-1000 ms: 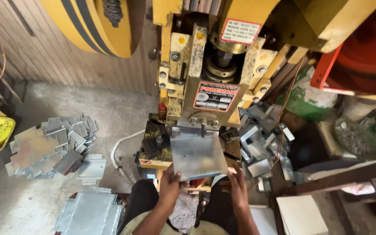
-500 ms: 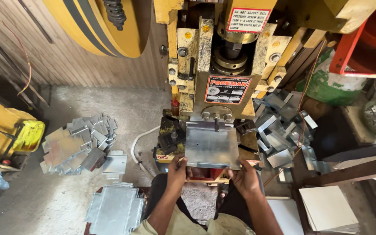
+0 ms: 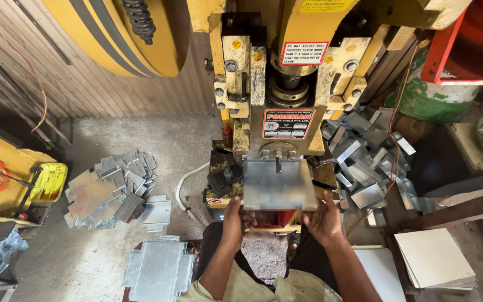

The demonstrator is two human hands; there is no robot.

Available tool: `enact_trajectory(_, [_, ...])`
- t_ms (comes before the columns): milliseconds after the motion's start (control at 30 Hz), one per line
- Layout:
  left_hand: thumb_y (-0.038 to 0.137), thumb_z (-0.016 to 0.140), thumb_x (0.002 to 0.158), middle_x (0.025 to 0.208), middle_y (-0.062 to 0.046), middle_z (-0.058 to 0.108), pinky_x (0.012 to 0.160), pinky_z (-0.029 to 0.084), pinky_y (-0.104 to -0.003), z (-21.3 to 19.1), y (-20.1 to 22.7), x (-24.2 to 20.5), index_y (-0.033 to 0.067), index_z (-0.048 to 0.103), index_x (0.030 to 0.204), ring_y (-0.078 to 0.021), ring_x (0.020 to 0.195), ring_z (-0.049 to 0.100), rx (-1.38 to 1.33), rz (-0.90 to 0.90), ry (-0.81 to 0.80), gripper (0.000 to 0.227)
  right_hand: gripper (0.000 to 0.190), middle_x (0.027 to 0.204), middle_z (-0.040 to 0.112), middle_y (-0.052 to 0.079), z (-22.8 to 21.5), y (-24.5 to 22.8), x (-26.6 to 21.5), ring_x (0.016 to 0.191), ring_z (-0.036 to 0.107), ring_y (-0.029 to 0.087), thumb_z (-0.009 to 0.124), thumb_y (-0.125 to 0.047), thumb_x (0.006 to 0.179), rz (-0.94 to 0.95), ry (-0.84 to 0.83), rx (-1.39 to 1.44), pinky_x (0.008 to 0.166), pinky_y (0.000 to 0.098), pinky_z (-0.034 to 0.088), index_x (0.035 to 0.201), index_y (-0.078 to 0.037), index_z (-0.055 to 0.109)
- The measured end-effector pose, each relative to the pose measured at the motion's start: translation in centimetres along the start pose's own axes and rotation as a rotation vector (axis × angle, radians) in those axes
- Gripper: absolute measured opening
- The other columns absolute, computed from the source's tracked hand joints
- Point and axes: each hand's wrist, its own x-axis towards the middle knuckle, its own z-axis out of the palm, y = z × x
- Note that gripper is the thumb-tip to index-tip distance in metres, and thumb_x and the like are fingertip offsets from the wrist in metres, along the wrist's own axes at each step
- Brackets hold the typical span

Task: The person repeatedly picks up rectangular metal sheets from a stack, places them into a yellow industrial press machine, and removes them after processing. The person stacks the processed sheets on the floor to the left.

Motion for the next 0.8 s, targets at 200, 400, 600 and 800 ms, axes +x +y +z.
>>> enact_trajectory(200, [0.070,0.022,0.100,0.071,-0.006,0.064,0.051,0.047,-0.028,-0.2,-0.7,0.4,0.0092,0.059,0.122,-0.0168,0.059,0.063,0.072,-0.031,-0.194,0.075,0.070,0.104,0.070,0.022,-4.7,0.0,7.0,0.069,0.064,0.023,0.037,-0.056,0.115,-0.045,-0.493,0.313,0.051,0.0302,0.049,0.136,0.008,0.056])
enact_trajectory(400, [0.077,0.032,0.097,0.091,-0.009,0.071,0.063,0.059,-0.029,2.1,-1.8,-0.3,-0.0027,0.049,0.130,-0.0182,0.073,0.071,0.109,-0.026,-0.381,0.088,0.041,0.113,0.068,0.014,-2.8,-0.5,6.0,0.102,0.069,0.028,0.058,-0.024,0.095,-0.188,0.168,-0.003,0.088,0.0422,0.059,0.128,0.001,0.057])
enact_trajectory(600, [0.060,0.053,0.091,0.090,-0.009,0.071,0.061,0.062,-0.032,3.7,0.2,-2.8,0.0126,0.041,0.149,-0.0178,0.072,0.072,0.258,-0.109,-0.327,0.076,0.036,0.111,0.066,0.017,1.2,2.5,-1.6,0.096,0.068,0.032,0.063,-0.009,0.091,-0.251,0.002,-0.062,0.078,0.0466,0.059,0.124,0.001,0.055])
enact_trajectory(800, [0.027,0.061,0.100,0.083,-0.011,0.072,0.059,0.055,-0.029,1.5,-1.6,-0.3,0.0007,0.046,0.147,-0.0152,0.067,0.068,0.146,0.097,-0.036,0.056,0.037,0.110,0.069,0.019,3.3,6.2,-1.9,0.098,0.074,0.031,0.064,-0.025,0.096,-0.114,-0.103,-0.041,0.075,0.0443,0.058,0.119,0.003,0.057])
